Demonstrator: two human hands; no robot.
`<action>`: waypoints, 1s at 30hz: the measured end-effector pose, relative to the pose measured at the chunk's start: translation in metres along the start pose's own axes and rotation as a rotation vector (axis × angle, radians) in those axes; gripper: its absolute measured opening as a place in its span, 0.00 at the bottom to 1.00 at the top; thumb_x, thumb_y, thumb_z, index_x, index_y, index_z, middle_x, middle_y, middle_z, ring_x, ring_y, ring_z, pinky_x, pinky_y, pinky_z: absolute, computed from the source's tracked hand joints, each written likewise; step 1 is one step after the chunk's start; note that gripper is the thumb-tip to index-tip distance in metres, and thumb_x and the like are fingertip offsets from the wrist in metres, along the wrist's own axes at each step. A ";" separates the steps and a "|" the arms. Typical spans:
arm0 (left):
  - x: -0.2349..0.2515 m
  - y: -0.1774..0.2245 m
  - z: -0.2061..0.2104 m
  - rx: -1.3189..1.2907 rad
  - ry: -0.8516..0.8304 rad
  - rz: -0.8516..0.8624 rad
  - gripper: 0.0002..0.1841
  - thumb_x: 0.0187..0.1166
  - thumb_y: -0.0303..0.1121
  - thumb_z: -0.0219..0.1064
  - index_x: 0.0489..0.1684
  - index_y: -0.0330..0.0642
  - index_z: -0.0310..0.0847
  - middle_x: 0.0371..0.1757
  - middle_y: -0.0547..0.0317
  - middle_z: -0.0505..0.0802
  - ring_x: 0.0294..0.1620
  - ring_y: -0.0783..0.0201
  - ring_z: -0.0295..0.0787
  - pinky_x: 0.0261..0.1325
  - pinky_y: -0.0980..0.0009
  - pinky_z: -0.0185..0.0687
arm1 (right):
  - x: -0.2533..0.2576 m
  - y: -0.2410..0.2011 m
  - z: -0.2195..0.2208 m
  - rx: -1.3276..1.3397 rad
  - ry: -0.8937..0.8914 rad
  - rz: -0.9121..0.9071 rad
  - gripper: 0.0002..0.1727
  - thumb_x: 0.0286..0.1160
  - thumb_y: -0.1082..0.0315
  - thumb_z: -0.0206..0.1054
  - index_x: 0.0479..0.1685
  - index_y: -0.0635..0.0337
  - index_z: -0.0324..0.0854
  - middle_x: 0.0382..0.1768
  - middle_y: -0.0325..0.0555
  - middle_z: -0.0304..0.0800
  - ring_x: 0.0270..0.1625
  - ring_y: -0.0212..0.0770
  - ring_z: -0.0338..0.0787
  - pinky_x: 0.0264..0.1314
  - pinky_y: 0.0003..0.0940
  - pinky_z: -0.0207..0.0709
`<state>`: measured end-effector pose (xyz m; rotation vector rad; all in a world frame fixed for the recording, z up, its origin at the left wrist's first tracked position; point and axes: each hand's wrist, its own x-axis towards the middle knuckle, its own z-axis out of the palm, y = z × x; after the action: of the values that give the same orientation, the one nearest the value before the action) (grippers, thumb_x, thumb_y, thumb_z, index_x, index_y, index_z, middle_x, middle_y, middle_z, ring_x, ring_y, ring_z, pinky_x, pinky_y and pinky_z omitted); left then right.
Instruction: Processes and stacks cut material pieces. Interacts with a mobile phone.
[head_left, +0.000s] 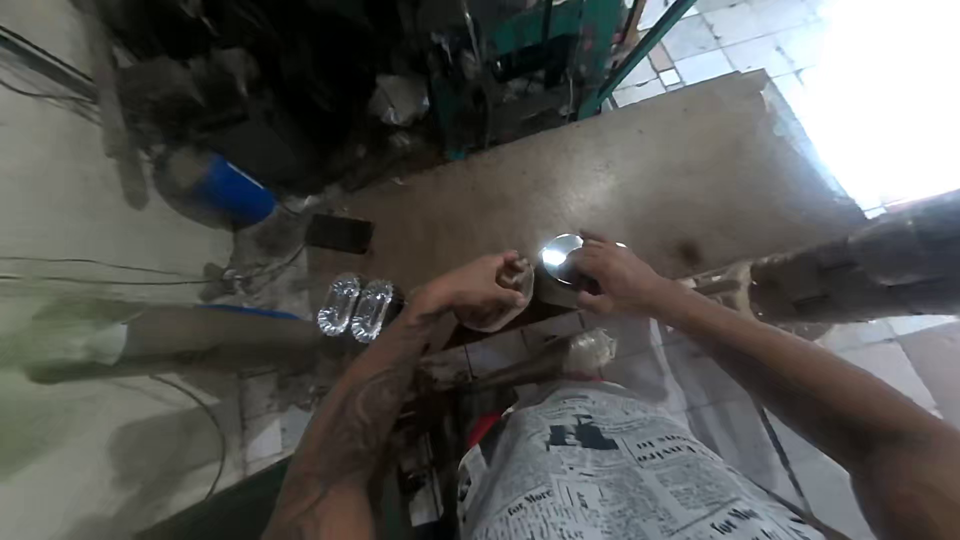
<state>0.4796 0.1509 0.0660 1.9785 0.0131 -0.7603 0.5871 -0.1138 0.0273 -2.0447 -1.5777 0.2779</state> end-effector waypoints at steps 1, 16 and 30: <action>0.001 -0.004 0.002 -0.031 0.000 0.028 0.28 0.75 0.30 0.76 0.74 0.40 0.73 0.52 0.49 0.92 0.46 0.62 0.90 0.54 0.62 0.88 | -0.002 -0.002 0.000 -0.002 -0.004 -0.002 0.18 0.63 0.59 0.71 0.48 0.61 0.88 0.46 0.48 0.93 0.59 0.50 0.90 0.90 0.57 0.56; -0.104 0.019 0.075 -0.141 0.713 0.342 0.22 0.81 0.27 0.49 0.70 0.42 0.81 0.53 0.59 0.91 0.48 0.72 0.88 0.54 0.70 0.86 | -0.019 -0.108 -0.002 0.447 0.452 0.280 0.21 0.78 0.75 0.51 0.67 0.67 0.80 0.60 0.46 0.89 0.62 0.37 0.87 0.67 0.36 0.81; 0.000 -0.083 0.220 -1.044 0.657 -0.048 0.15 0.82 0.27 0.50 0.57 0.31 0.78 0.46 0.55 0.87 0.47 0.70 0.85 0.54 0.72 0.81 | -0.071 -0.058 0.070 0.794 -0.305 0.401 0.18 0.78 0.73 0.60 0.64 0.70 0.81 0.55 0.52 0.90 0.57 0.40 0.90 0.65 0.38 0.85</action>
<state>0.3428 0.0178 -0.0716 1.1219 0.7030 -0.0274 0.4846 -0.1510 -0.0114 -1.6787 -0.9389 1.1982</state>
